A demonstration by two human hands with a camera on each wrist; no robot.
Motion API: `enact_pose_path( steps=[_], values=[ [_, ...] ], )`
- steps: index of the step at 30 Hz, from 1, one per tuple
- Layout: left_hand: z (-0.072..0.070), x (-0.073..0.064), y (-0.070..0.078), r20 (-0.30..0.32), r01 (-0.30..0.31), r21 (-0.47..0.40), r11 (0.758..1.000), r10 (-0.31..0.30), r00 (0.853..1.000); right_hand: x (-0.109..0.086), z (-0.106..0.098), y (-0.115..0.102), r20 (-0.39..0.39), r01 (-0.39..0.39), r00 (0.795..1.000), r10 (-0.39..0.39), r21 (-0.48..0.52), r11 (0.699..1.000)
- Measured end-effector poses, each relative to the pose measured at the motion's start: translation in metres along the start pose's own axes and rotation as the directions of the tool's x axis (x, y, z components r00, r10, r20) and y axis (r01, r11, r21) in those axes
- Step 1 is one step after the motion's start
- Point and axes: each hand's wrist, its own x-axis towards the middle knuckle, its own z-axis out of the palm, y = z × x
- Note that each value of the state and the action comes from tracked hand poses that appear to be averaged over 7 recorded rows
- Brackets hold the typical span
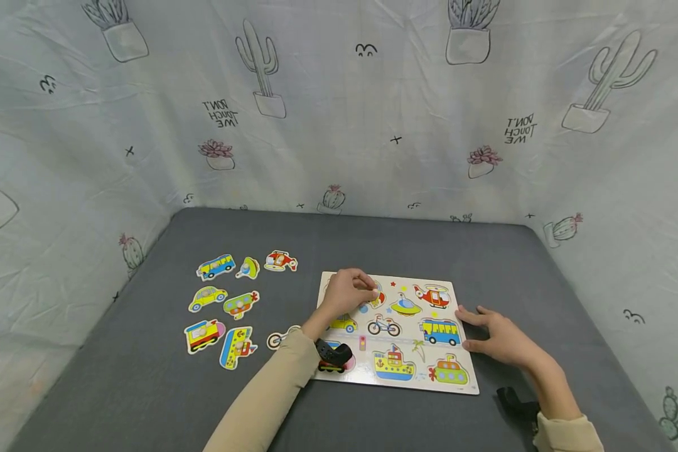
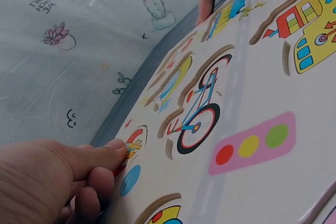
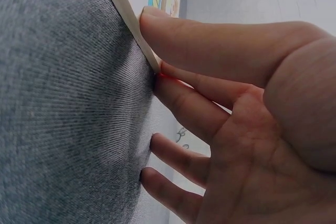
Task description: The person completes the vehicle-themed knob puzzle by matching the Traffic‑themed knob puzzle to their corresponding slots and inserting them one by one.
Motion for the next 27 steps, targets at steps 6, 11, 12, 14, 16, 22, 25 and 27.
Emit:
enact_pose_path(
  steps=[6, 11, 12, 14, 16, 22, 25, 27],
  values=[
    [0.0013, -0.0010, 0.0006, -0.005, -0.006, 0.009, 1.000, 0.006, 1.000, -0.0007, -0.0004, 0.0008, 0.003, -0.018, 1.000, 0.018, -0.010, 1.000],
    [0.0008, -0.0016, 0.0007, -0.017, -0.010, 0.001, 1.000, 0.010, 1.000, 0.0002, 0.0002, 0.0008, 0.004, -0.019, 1.000, 0.019, -0.008, 1.000],
    [0.0005, -0.0018, 0.0008, -0.016, -0.007, 0.003, 1.000, 0.007, 1.000, 0.0004, 0.0005, 0.0008, 0.001, -0.020, 1.000, 0.020, -0.011, 1.000],
    [0.0008, -0.0020, 0.0010, -0.009, -0.005, 0.006, 1.000, 0.005, 1.000, -0.0001, 0.0009, 0.0012, -0.004, -0.022, 1.000, 0.022, -0.017, 1.000],
    [0.0010, -0.0021, 0.0017, -0.007, -0.002, 0.010, 1.000, 0.002, 1.000, -0.0005, 0.0013, 0.0017, -0.009, -0.024, 1.000, 0.024, -0.021, 0.999],
    [0.0010, -0.0030, 0.0031, -0.010, 0.005, 0.018, 1.000, -0.005, 1.000, -0.0011, 0.0021, 0.0018, -0.009, -0.039, 0.999, 0.039, -0.023, 0.999],
    [0.0006, -0.0038, 0.0036, -0.017, 0.005, 0.012, 1.000, -0.005, 1.000, -0.0006, 0.0021, 0.0014, -0.002, -0.045, 0.999, 0.045, -0.021, 0.999],
    [0.0006, -0.0040, 0.0033, -0.023, 0.003, 0.012, 1.000, -0.003, 1.000, -0.0003, 0.0022, 0.0008, 0.000, -0.048, 0.999, 0.048, -0.016, 0.999]
  ],
)
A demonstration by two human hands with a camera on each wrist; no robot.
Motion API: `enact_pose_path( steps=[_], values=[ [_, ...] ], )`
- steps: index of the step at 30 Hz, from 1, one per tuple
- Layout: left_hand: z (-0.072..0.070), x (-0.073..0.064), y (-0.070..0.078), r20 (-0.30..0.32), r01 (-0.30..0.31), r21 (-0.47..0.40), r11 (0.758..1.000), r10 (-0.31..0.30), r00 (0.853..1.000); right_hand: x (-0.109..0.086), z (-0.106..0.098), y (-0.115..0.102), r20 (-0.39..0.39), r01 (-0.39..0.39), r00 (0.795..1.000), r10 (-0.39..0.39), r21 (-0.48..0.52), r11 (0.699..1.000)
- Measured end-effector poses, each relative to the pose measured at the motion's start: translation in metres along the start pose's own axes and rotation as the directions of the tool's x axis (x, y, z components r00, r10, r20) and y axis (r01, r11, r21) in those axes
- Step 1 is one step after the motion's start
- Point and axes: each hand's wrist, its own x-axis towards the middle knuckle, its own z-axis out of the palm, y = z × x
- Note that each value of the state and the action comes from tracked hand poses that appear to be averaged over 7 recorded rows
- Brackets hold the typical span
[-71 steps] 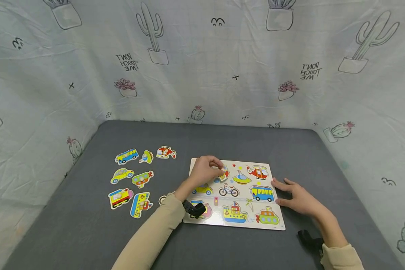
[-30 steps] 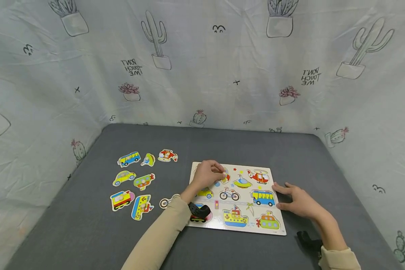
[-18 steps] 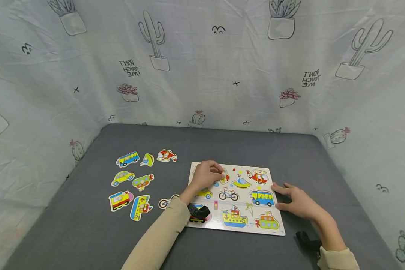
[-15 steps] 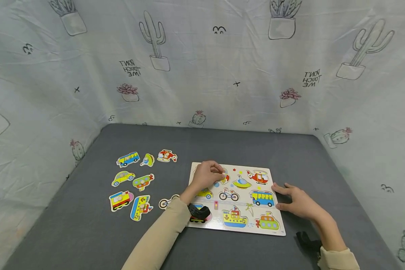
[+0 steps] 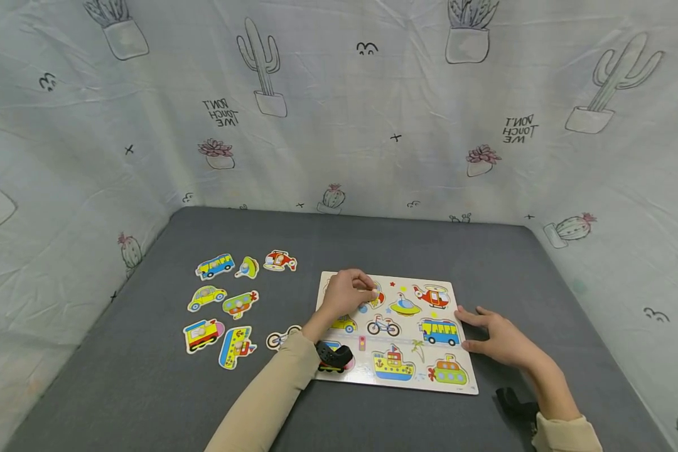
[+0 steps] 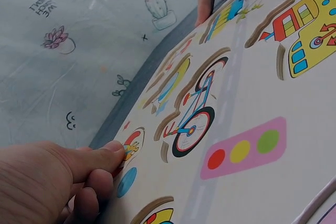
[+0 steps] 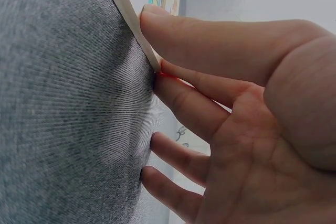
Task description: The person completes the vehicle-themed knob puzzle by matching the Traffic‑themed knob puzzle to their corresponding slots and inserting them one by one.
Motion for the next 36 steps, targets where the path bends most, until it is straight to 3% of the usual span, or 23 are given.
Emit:
enact_pose_path(
  steps=[10, 30, 33, 36],
  values=[
    [0.000, -0.002, 0.001, -0.013, 0.015, 0.011, 1.000, -0.014, 1.000, 0.001, 0.002, 0.002, -0.004, 0.008, 1.000, -0.008, -0.005, 1.000],
    [0.003, -0.002, 0.000, -0.029, -0.020, 0.020, 1.000, 0.021, 0.999, -0.003, 0.000, -0.001, -0.003, 0.019, 1.000, -0.019, 0.008, 1.000],
    [0.000, -0.002, 0.002, -0.008, -0.034, 0.029, 0.999, 0.034, 0.999, -0.003, 0.001, -0.001, -0.008, 0.021, 1.000, -0.021, 0.005, 1.000],
    [-0.013, -0.005, 0.003, -0.003, -0.059, 0.011, 0.998, 0.059, 0.998, -0.001, 0.000, -0.001, -0.006, 0.020, 1.000, -0.020, 0.006, 1.000]
  ],
)
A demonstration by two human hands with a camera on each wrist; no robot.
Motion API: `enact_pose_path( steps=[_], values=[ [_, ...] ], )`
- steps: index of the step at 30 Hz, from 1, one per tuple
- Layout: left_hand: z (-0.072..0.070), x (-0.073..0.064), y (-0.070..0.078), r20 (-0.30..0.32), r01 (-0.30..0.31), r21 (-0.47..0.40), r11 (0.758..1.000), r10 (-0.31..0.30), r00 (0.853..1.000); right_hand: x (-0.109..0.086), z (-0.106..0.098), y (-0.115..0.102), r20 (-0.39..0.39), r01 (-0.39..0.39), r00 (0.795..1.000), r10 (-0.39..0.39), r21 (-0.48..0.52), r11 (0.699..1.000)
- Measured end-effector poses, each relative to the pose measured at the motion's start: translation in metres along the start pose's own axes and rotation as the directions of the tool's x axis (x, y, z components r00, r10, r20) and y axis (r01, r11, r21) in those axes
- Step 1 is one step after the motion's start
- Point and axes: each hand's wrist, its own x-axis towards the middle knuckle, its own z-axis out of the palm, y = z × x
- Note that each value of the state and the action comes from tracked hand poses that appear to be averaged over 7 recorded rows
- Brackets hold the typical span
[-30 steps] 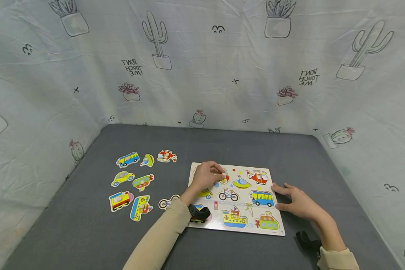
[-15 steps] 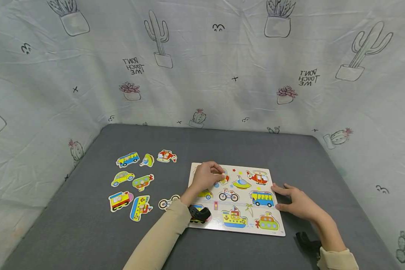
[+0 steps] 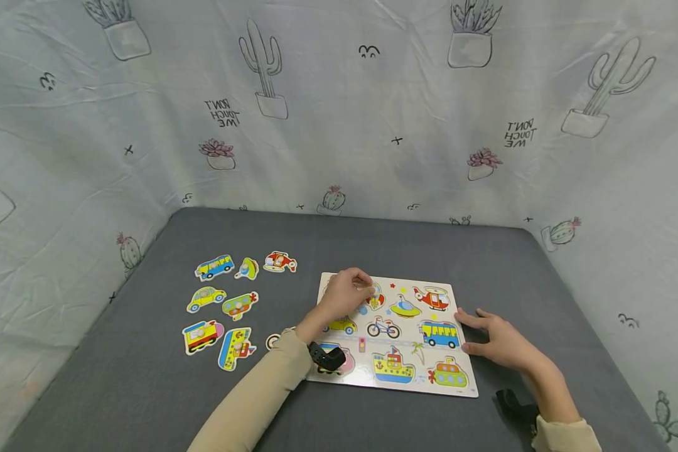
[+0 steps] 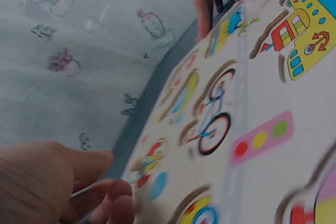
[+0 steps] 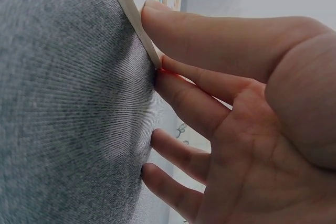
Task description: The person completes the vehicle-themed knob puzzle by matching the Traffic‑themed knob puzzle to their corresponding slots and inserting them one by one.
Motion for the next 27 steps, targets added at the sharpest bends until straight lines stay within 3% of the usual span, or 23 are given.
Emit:
enact_pose_path(
  steps=[3, 5, 6, 9, 12, 14, 16, 19, 27],
  values=[
    [-0.028, -0.009, -0.005, -0.092, -0.030, -0.015, 0.999, 0.029, 0.995, 0.000, 0.002, 0.000, 0.006, -0.008, 1.000, 0.008, 0.006, 1.000],
    [-0.054, -0.015, -0.013, -0.222, -0.047, -0.026, 0.999, 0.040, 0.974, 0.000, 0.002, 0.001, 0.010, -0.009, 1.000, 0.009, 0.012, 1.000],
    [-0.069, -0.018, -0.018, -0.298, -0.052, -0.037, 0.998, 0.039, 0.954, 0.000, 0.002, 0.001, 0.007, -0.011, 1.000, 0.011, 0.015, 1.000],
    [-0.110, -0.022, -0.034, -0.511, -0.053, -0.081, 0.995, 0.004, 0.860, 0.001, 0.002, 0.003, -0.001, -0.009, 1.000, 0.009, 0.014, 1.000],
    [-0.140, -0.025, -0.052, -0.625, -0.021, -0.152, 0.988, -0.080, 0.776, 0.000, 0.001, 0.004, -0.007, -0.012, 1.000, 0.012, 0.013, 1.000],
    [-0.152, -0.026, -0.064, -0.653, 0.019, -0.172, 0.985, -0.128, 0.747, -0.001, 0.001, 0.005, -0.010, -0.010, 1.000, 0.010, 0.013, 1.000],
    [-0.160, -0.029, -0.075, -0.661, 0.077, -0.174, 0.982, -0.174, 0.730, -0.001, 0.001, 0.006, -0.011, -0.005, 1.000, 0.005, 0.015, 1.000],
    [-0.165, -0.034, -0.092, -0.652, 0.146, -0.181, 0.973, -0.230, 0.722, 0.000, 0.003, 0.006, -0.016, 0.003, 1.000, -0.003, 0.019, 1.000],
    [-0.167, -0.038, -0.110, -0.625, 0.183, -0.208, 0.961, -0.274, 0.731, 0.001, 0.005, 0.010, -0.027, 0.016, 0.999, -0.016, 0.005, 1.000]
  ],
)
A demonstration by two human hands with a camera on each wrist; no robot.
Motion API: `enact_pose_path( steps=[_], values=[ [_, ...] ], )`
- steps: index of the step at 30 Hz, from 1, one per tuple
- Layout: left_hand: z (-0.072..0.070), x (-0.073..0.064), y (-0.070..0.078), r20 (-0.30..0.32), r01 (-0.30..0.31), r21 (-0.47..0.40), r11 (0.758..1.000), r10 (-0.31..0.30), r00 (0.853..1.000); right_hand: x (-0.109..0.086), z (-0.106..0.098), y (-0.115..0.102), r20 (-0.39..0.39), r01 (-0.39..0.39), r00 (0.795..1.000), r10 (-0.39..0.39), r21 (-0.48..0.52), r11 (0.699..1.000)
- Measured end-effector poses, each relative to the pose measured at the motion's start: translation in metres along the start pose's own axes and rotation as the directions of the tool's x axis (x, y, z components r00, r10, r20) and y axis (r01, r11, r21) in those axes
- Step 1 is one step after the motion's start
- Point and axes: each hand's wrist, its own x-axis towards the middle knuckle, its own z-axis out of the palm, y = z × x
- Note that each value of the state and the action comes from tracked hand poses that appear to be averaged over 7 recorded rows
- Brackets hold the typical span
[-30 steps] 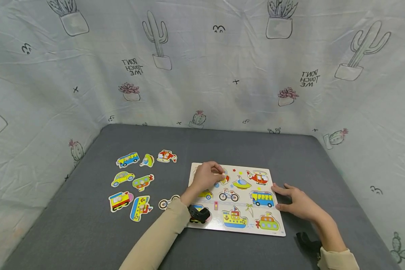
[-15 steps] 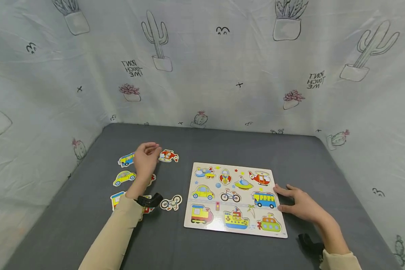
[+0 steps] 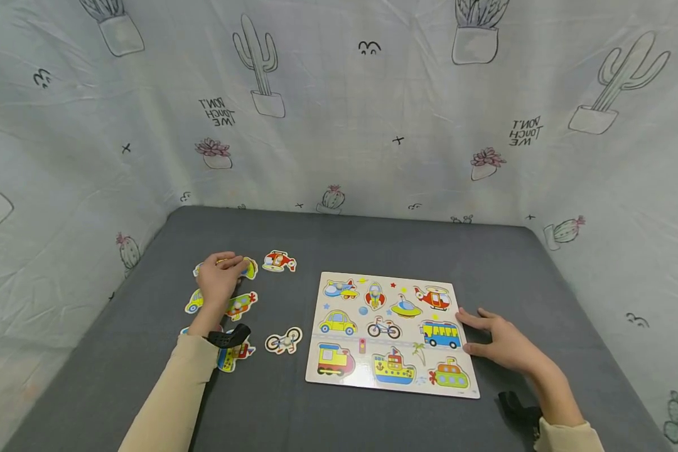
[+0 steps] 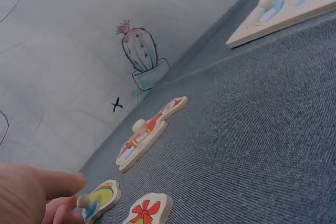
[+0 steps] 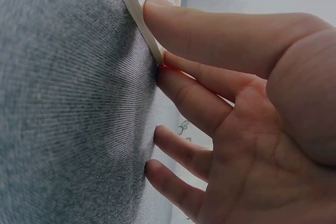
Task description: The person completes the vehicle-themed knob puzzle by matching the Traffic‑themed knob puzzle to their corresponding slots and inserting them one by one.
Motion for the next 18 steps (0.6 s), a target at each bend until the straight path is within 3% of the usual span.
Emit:
enact_pose_path(
  steps=[8, 18],
  values=[
    [-0.0003, -0.0037, 0.0008, -0.010, -0.017, 0.093, 0.995, 0.018, 1.000, -0.0034, 0.0036, 0.0003, -0.014, 0.006, 1.000, -0.006, 0.002, 1.000],
    [-0.0024, -0.0064, -0.0046, -0.021, -0.037, 0.112, 0.993, 0.040, 0.999, -0.0032, 0.0079, 0.0008, -0.023, 0.006, 1.000, -0.006, -0.018, 1.000]
  ],
)
